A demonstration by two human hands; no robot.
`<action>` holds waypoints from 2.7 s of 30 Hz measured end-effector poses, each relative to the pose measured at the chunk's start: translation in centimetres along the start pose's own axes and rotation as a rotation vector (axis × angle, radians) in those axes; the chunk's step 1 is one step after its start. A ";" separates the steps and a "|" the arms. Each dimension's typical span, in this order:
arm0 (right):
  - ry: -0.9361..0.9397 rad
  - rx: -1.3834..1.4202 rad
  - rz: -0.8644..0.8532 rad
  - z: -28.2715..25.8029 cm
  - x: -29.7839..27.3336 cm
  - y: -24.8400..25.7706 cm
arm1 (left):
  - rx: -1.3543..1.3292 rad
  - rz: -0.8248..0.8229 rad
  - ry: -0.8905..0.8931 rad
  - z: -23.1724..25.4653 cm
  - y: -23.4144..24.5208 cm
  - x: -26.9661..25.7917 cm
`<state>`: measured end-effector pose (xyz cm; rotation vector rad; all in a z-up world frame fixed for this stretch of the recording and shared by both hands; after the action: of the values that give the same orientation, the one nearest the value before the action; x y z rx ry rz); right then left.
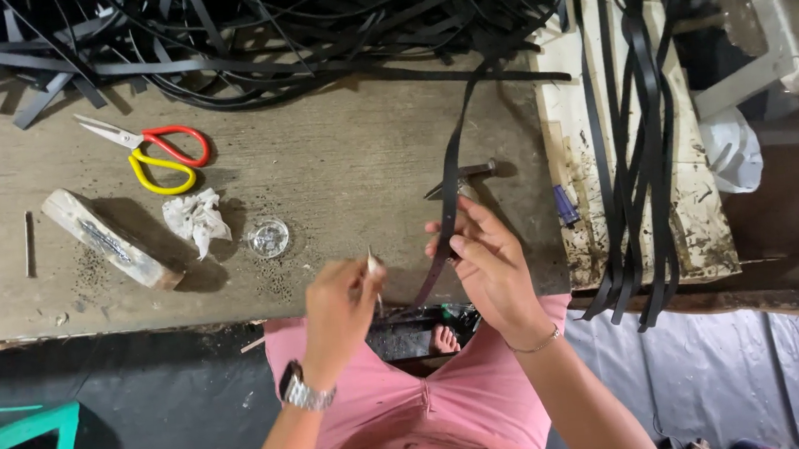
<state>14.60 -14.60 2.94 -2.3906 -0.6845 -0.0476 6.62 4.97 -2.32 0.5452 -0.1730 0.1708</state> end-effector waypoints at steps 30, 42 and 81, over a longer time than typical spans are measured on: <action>0.113 -0.836 0.424 -5.5 -3.3 -2.6 | -0.669 -0.218 0.266 14.9 -1.5 8.9; 0.201 -0.998 0.559 -4.8 -4.0 -2.0 | -1.018 -0.188 0.299 14.3 -3.0 9.9; 0.101 -2.359 0.406 -19.0 0.2 13.1 | -0.429 0.061 0.137 6.6 9.6 12.6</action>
<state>23.67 -34.40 10.47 -4.4195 0.5162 -1.5279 16.08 11.00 10.65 0.1002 -0.0885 0.2221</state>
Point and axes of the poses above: each hand's wrist, its own x-axis towards the middle knuckle, its own y-axis out of the back of the hand, z = x × y, the point moved 3 cm from there along x, towards the middle knuckle, and after that the axes turned 9 degrees about -z, right-handed, at the moved point
